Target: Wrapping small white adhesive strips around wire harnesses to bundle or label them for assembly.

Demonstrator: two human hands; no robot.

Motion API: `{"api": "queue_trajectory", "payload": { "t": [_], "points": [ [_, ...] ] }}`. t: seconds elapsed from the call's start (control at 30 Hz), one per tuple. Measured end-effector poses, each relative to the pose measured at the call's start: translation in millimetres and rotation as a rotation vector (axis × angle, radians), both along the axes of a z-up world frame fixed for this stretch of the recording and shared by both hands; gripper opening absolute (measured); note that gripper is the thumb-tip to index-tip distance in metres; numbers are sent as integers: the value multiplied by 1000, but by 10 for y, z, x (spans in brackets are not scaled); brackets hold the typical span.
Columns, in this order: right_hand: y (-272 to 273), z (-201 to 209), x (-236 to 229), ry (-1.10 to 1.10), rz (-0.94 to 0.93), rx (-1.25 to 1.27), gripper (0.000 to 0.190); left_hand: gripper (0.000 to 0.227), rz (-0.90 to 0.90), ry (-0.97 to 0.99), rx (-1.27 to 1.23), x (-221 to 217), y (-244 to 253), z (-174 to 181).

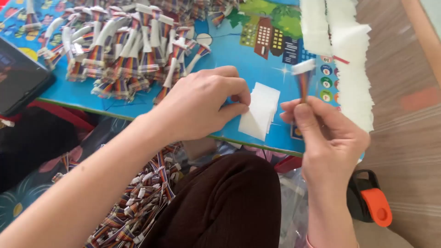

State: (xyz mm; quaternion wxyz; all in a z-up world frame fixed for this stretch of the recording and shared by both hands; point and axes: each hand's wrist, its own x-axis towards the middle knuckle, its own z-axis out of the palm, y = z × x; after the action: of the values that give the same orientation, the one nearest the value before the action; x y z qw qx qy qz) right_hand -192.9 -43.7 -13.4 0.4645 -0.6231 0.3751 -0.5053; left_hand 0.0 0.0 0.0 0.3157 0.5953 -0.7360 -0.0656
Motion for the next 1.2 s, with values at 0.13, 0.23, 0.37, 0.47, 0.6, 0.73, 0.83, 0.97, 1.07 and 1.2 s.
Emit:
{"api": "queue_trajectory", "payload": {
  "t": [0.13,0.23,0.37,0.47,0.6,0.73,0.83,0.97,1.07,1.2],
  "points": [
    [-11,7,-6,25,11,5,18,4,-19,-85,-28,-5,-69,-10],
    [-38,6,-18,-48,42,20,19,5,-11,-154,7,-15,-118,5],
    [-51,18,-8,-38,43,38,18,12,-51,-238,23,-31,-157,-23],
    [-46,17,6,-34,47,41,18,16,-70,-295,69,-45,-165,-44],
    [-57,-1,-12,1,35,30,18,17,-84,-105,168,-58,-66,29],
    [-48,3,4,22,34,5,18,11,-26,-99,68,60,-86,-5],
    [-28,16,17,50,24,12,18,16,-54,-157,62,32,-109,-39],
    [-33,30,22,69,7,9,17,17,-124,-218,80,-56,-122,-15],
    [-36,37,25,67,13,-7,17,13,-141,-153,85,-86,-36,-6],
    [-28,4,18,59,14,-22,18,27,-45,-222,-224,-79,72,-71]
  ]
}}
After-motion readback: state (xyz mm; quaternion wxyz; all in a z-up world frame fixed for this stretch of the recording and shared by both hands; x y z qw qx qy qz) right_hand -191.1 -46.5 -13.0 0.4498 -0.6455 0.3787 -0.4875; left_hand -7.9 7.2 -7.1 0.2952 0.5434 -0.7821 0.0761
